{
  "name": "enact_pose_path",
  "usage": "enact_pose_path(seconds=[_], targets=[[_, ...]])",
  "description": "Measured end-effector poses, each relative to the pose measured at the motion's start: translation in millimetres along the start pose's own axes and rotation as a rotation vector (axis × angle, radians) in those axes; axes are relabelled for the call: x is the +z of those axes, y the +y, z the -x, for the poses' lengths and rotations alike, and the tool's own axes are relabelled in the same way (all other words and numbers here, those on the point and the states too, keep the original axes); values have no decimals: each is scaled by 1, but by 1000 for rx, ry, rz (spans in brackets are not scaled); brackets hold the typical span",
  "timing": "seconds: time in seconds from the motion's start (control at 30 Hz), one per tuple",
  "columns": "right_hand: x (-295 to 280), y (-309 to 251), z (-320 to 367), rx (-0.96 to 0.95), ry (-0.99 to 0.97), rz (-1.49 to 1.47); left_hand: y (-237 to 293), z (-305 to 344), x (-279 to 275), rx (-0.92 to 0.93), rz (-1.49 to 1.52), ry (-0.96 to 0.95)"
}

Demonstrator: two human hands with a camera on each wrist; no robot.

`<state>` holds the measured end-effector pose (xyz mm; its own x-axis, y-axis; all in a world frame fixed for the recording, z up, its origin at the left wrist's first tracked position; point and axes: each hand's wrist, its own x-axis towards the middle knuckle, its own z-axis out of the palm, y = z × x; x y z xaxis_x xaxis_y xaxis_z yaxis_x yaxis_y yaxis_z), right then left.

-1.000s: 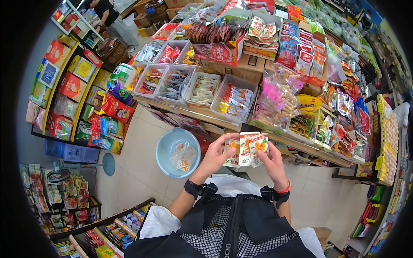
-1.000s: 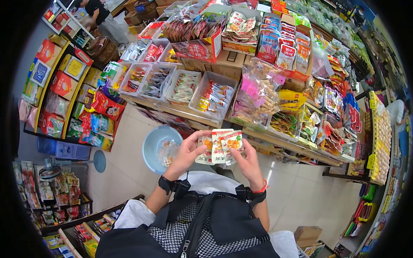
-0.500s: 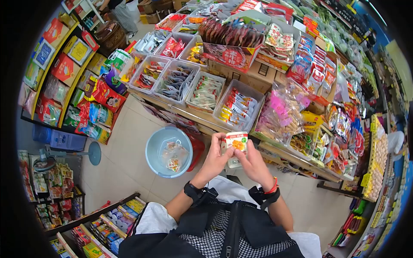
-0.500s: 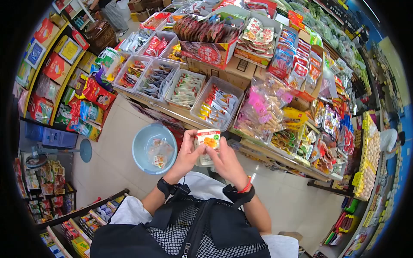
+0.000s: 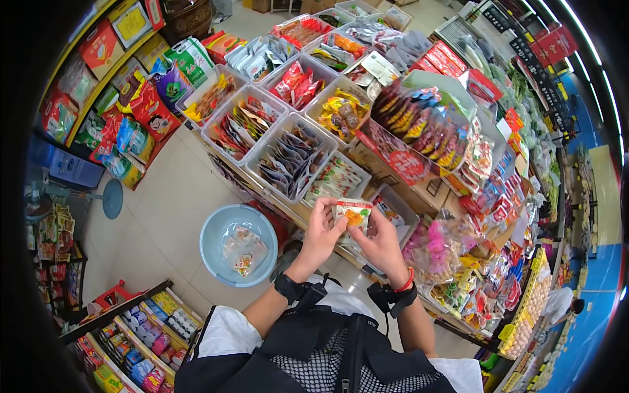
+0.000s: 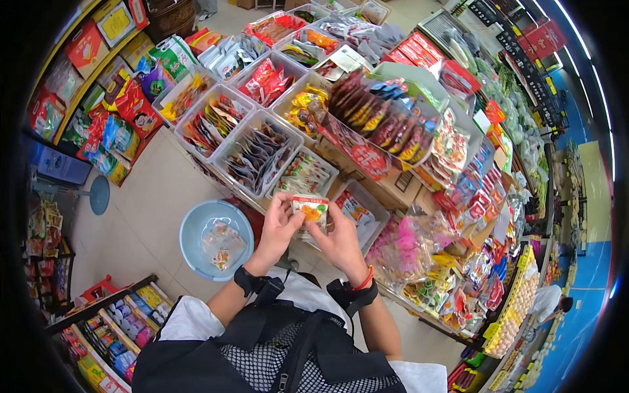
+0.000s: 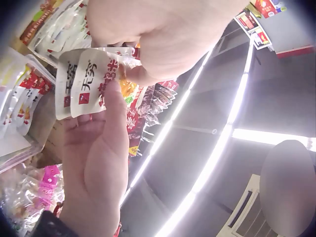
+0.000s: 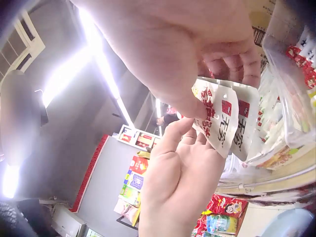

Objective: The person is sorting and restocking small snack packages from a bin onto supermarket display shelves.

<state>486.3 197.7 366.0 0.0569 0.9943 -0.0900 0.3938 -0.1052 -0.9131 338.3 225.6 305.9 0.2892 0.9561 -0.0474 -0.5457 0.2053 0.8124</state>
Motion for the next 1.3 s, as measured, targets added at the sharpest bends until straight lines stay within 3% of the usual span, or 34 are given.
enact_pose_path(seconds=[0.17,0.23,0.33,0.43,0.5,0.67,0.9,1.3], targets=[[-7,4,-62,-118,83,258,-1,-32,-14,-16,-144,12],[-8,1,-85,-180,167,538,1,-38,-22,-52,-213,21],[2,10,-106,-197,144,777,4,-44,-40,-201,-406,-167],[27,18,-115,-169,91,938,-1,-46,-48,-108,-729,-325],[35,31,-124,-131,111,948,-1,-48,-52,-28,-862,-402],[39,60,-139,-142,63,936,-2,-55,-58,-87,-834,-448],[26,54,-140,-144,22,791,0,-61,-57,-7,-846,-480],[25,67,-143,-89,-31,714,-2,-65,-52,-35,-921,-511]])
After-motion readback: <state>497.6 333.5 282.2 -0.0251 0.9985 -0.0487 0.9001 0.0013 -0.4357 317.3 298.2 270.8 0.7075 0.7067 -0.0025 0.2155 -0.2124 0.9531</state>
